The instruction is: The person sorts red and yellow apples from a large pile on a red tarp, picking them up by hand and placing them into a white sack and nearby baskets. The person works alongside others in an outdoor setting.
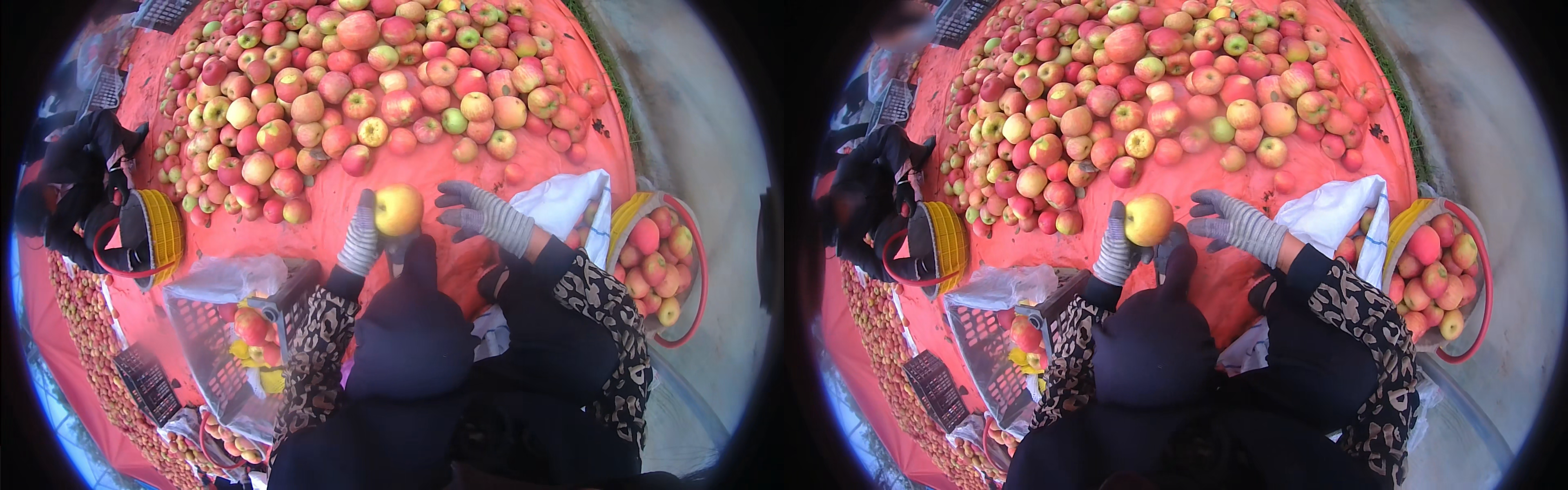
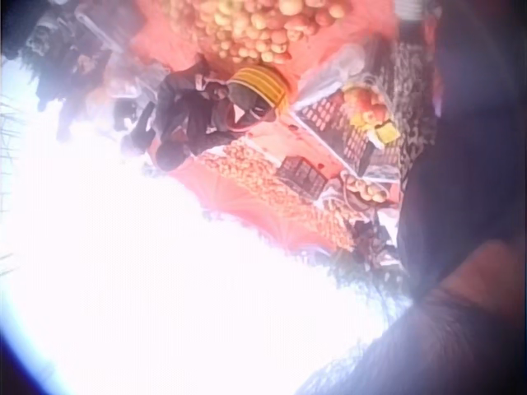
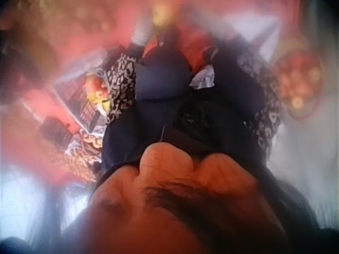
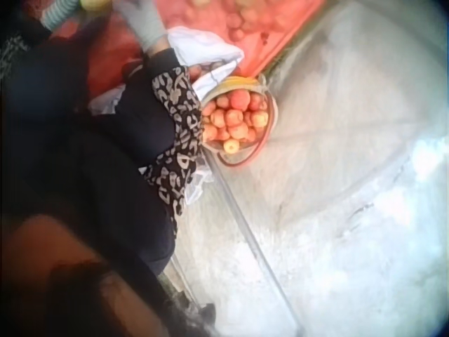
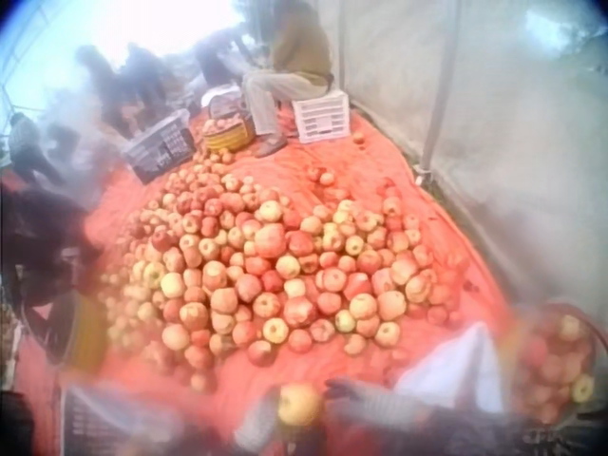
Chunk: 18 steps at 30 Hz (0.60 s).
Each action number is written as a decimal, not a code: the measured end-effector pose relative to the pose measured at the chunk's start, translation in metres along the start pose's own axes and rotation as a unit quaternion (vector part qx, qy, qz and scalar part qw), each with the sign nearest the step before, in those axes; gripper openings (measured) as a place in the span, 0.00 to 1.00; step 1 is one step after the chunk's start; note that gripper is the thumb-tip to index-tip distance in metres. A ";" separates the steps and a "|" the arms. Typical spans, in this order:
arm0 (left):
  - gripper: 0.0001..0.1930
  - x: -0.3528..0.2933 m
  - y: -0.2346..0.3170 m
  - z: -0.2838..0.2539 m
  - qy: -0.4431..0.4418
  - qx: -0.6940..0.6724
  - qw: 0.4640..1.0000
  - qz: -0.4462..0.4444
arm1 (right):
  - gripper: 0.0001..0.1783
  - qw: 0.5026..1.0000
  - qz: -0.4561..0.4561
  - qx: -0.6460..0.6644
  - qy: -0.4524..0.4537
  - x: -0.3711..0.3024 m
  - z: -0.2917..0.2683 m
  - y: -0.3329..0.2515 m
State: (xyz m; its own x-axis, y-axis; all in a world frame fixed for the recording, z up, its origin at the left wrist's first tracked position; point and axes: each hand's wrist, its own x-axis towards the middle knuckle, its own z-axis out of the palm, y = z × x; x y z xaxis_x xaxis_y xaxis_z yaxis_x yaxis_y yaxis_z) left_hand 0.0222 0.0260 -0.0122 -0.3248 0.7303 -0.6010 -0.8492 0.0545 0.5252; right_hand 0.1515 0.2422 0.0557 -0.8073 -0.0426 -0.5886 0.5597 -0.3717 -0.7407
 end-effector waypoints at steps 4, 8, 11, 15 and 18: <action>0.13 0.023 0.003 0.047 0.078 0.476 0.829 0.283 | 0.34 0.990 0.040 0.134 -0.029 -0.001 0.000 -0.002; 0.28 0.091 -0.004 -0.027 0.406 0.554 0.666 0.291 | 0.32 0.986 0.043 0.159 -0.011 0.007 -0.006 0.023; 0.39 0.110 0.009 -0.059 0.441 0.586 0.637 0.237 | 0.31 0.981 0.053 0.187 0.005 0.003 -0.007 0.026; 0.38 0.118 0.004 -0.077 0.433 0.505 0.702 0.255 | 0.30 0.974 0.050 0.217 0.030 0.004 -0.013 0.032; 0.30 0.114 -0.005 -0.087 0.405 0.330 0.817 0.244 | 0.30 0.970 0.041 0.234 0.049 0.004 -0.016 0.033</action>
State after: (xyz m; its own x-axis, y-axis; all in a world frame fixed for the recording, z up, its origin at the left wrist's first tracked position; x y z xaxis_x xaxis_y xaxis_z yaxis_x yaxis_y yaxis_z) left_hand -0.0467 0.0497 -0.1359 -0.9538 0.0998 -0.2833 -0.2127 0.4418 0.8715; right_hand 0.1700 0.2447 0.0239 -0.7284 -0.0099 -0.6851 0.4568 -0.7523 -0.4747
